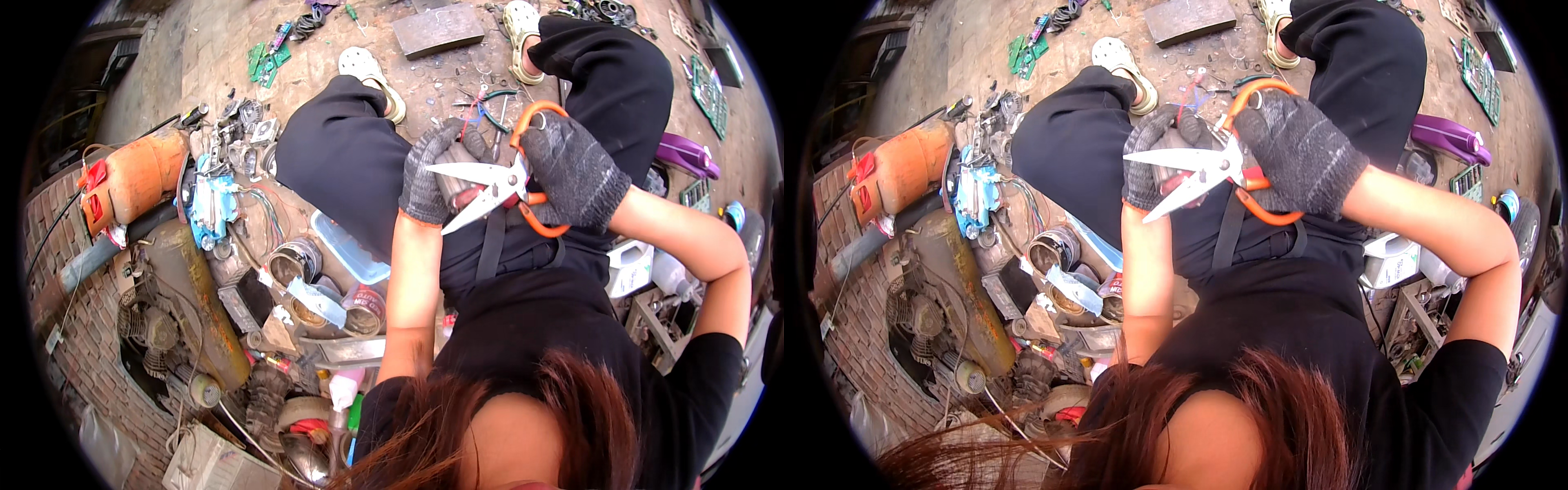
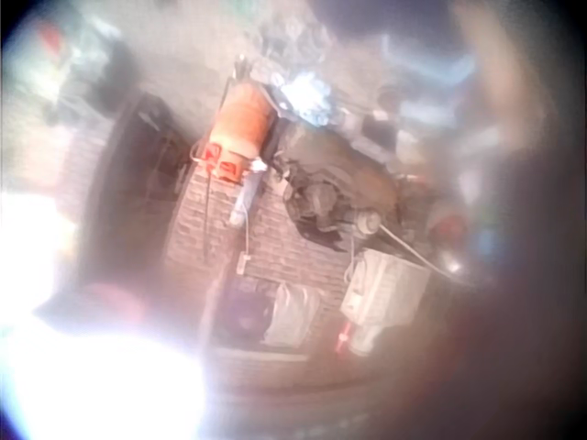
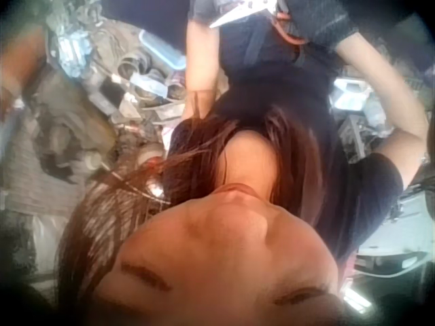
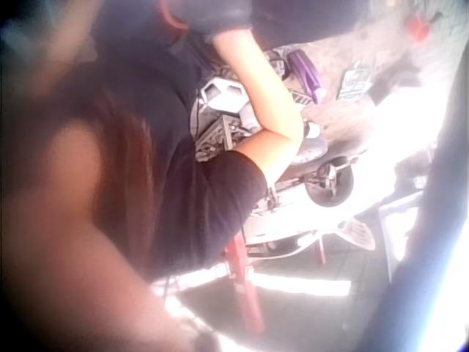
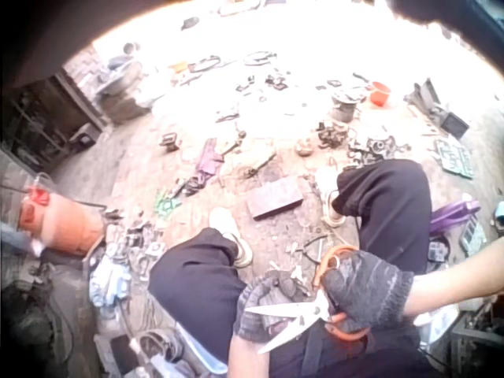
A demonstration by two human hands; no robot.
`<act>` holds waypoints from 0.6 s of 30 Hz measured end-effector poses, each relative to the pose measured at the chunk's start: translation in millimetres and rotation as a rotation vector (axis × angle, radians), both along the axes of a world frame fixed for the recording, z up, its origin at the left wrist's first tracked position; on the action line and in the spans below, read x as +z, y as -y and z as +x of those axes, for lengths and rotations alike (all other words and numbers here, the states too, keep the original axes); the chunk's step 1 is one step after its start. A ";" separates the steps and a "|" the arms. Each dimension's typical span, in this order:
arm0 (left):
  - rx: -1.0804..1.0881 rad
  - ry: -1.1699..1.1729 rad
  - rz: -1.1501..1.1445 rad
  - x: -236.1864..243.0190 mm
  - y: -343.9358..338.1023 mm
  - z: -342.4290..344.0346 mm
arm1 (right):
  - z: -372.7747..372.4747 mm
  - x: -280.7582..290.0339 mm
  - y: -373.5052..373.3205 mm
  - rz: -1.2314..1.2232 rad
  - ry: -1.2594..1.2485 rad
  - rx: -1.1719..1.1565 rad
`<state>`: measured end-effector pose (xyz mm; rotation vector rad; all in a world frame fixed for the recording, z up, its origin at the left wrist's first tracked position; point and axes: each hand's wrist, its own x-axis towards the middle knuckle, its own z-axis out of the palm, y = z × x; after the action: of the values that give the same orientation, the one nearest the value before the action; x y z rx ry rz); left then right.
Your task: The person sits on the floor and uses shears to cut the casing of a small electric motor. They pry open the metal housing, remove the internal copper windings, and place them into a nearby container. The person then cuts the attached wires and sets the shears aside.
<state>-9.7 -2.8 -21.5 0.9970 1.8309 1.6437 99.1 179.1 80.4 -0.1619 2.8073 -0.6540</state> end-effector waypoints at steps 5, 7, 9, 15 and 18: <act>0.030 1.182 0.247 14.2 -9.8 7.5 | -4.5 -11.6 -6.2 -0.018 -0.160 0.071; 0.052 1.219 0.226 19.9 -14.2 10.0 | -7.7 -12.2 -6.4 -0.037 -0.168 0.080; -0.068 1.593 0.439 16.3 -15.5 8.0 | -10.0 -10.9 -5.5 -0.038 -0.187 0.095; 0.129 1.203 0.196 26.6 -14.0 6.9 | -10.4 -12.0 -8.4 -0.029 -0.229 0.122; 0.129 1.247 0.264 24.6 -14.6 10.4 | -11.3 -11.2 -9.4 -0.056 -0.215 0.132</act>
<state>0.7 11.7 3.1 -0.1645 0.8326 1.9112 87.9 188.5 69.2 -0.4497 2.9495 -0.7229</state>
